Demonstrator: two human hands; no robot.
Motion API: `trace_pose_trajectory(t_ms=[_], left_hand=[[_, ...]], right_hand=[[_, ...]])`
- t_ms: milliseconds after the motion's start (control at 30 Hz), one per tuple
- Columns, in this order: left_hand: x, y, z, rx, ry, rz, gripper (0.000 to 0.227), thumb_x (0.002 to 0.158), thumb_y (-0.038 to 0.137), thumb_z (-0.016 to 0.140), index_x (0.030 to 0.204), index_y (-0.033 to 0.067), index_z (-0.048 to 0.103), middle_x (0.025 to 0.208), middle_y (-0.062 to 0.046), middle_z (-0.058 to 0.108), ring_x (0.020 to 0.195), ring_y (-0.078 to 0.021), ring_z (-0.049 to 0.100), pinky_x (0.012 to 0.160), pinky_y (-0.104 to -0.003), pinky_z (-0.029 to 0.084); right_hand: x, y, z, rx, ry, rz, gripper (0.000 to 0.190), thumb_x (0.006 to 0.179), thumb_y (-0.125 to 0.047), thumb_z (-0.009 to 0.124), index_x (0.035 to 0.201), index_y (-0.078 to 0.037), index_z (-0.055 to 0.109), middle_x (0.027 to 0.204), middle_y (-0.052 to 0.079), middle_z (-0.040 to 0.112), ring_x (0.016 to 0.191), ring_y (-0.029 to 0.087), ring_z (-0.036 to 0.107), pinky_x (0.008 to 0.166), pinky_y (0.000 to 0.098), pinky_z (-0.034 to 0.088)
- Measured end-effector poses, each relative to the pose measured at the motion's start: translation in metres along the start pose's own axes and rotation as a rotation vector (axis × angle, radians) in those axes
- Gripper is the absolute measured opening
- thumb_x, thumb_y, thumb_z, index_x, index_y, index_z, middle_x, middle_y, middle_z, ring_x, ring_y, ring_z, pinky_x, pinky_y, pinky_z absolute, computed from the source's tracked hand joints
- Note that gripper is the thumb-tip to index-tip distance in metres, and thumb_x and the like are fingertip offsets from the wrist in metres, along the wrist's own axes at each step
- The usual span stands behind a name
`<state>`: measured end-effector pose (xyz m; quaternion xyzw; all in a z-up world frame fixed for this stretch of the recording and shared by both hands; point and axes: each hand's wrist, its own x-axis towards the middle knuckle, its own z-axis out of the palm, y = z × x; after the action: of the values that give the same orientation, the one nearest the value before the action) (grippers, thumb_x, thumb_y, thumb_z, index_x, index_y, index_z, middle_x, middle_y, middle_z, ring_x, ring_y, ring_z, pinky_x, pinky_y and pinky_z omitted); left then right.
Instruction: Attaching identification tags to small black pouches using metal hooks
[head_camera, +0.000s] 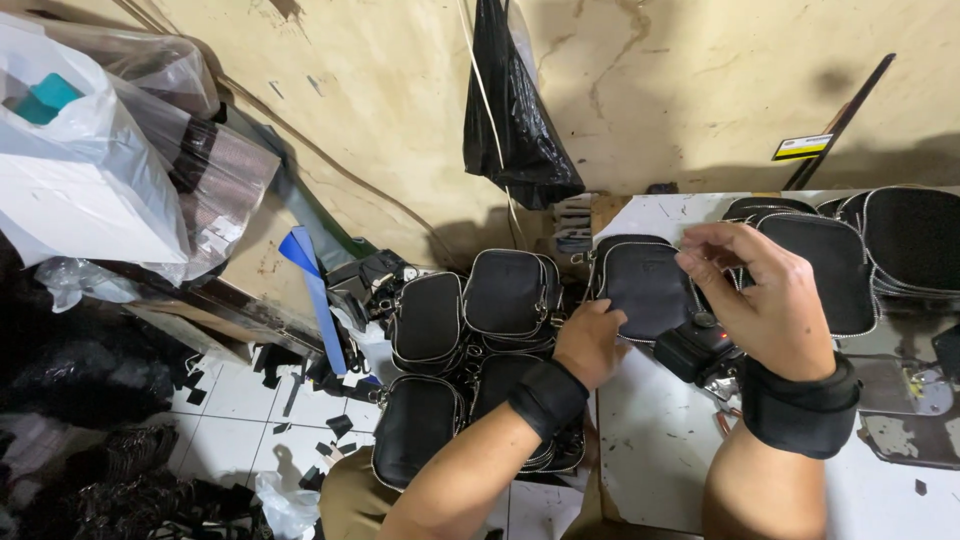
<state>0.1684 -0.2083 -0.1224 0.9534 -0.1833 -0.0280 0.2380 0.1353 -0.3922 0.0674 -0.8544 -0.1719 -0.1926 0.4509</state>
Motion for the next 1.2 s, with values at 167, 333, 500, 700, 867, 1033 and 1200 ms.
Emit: trace_pose_trajectory(t_ms=[167,333,500,700,867,1033,1200], left_hand=[[-0.002,-0.002,0.010,-0.026,0.079,0.053,0.014,0.079,0.008,0.067,0.087,0.0051,0.055,0.102,-0.020,0.057,0.087,-0.0441,0.058,0.070,-0.054,0.045],[0.005,-0.019,0.010,-0.038,0.149,0.020,0.006,0.093,0.009,0.061,0.096,0.0042,0.061,0.132,-0.029,0.060,0.098,-0.0432,0.069,0.081,-0.052,0.051],[-0.039,-0.038,-0.045,-0.137,0.358,-0.037,0.026,0.084,0.024,0.074,0.105,0.0103,0.067,0.106,-0.010,0.071,0.099,-0.0328,0.068,0.084,-0.044,0.052],[-0.151,-0.049,-0.097,-0.165,0.090,-0.136,0.051,0.088,0.029,0.074,0.129,0.0015,0.060,0.133,-0.018,0.064,0.116,-0.0314,0.066,0.101,-0.039,0.053],[-0.198,-0.084,-0.034,-0.081,-0.040,-0.115,0.085,0.075,0.032,0.087,0.142,-0.0038,0.049,0.150,-0.030,0.042,0.140,-0.0462,0.037,0.115,-0.049,0.035],[-0.214,-0.088,0.012,0.115,-0.061,-0.070,0.060,0.071,0.020,0.087,0.120,0.0015,0.059,0.151,-0.031,0.042,0.144,-0.0501,0.032,0.121,-0.049,0.026],[-0.218,-0.091,0.031,0.241,-0.036,0.137,0.036,0.087,-0.005,0.044,0.118,-0.0072,0.062,0.144,-0.029,0.053,0.134,-0.0496,0.048,0.117,-0.055,0.035]], right_hand=[[0.000,0.008,0.006,-0.016,-0.013,-0.068,0.018,0.101,-0.011,0.069,0.117,-0.001,0.069,0.105,0.007,0.071,0.090,0.015,0.065,0.063,0.0266,0.051],[0.003,0.012,0.012,-0.067,-0.048,-0.110,0.017,0.102,-0.011,0.070,0.116,-0.002,0.070,0.109,0.008,0.073,0.096,0.017,0.067,0.070,0.0299,0.048],[0.005,0.016,0.025,-0.072,-0.112,-0.125,0.017,0.105,-0.012,0.071,0.119,-0.002,0.071,0.107,0.010,0.073,0.091,0.019,0.067,0.069,0.0309,0.049],[0.008,0.009,0.053,-0.089,-0.217,-0.250,0.017,0.103,-0.014,0.071,0.115,-0.001,0.070,0.112,0.009,0.073,0.084,0.021,0.066,0.075,0.0332,0.053],[0.007,0.004,0.078,-0.089,-0.332,-0.291,0.024,0.099,-0.020,0.071,0.115,-0.003,0.069,0.103,0.008,0.073,0.077,0.022,0.067,0.073,0.0348,0.051],[0.003,0.002,0.095,-0.106,-0.396,-0.324,0.025,0.099,-0.026,0.068,0.112,-0.004,0.069,0.108,0.007,0.074,0.072,0.024,0.068,0.069,0.0377,0.051],[0.003,0.000,0.101,-0.097,-0.462,-0.317,0.027,0.099,-0.027,0.066,0.114,-0.004,0.069,0.108,0.008,0.074,0.078,0.025,0.070,0.071,0.0390,0.052]])
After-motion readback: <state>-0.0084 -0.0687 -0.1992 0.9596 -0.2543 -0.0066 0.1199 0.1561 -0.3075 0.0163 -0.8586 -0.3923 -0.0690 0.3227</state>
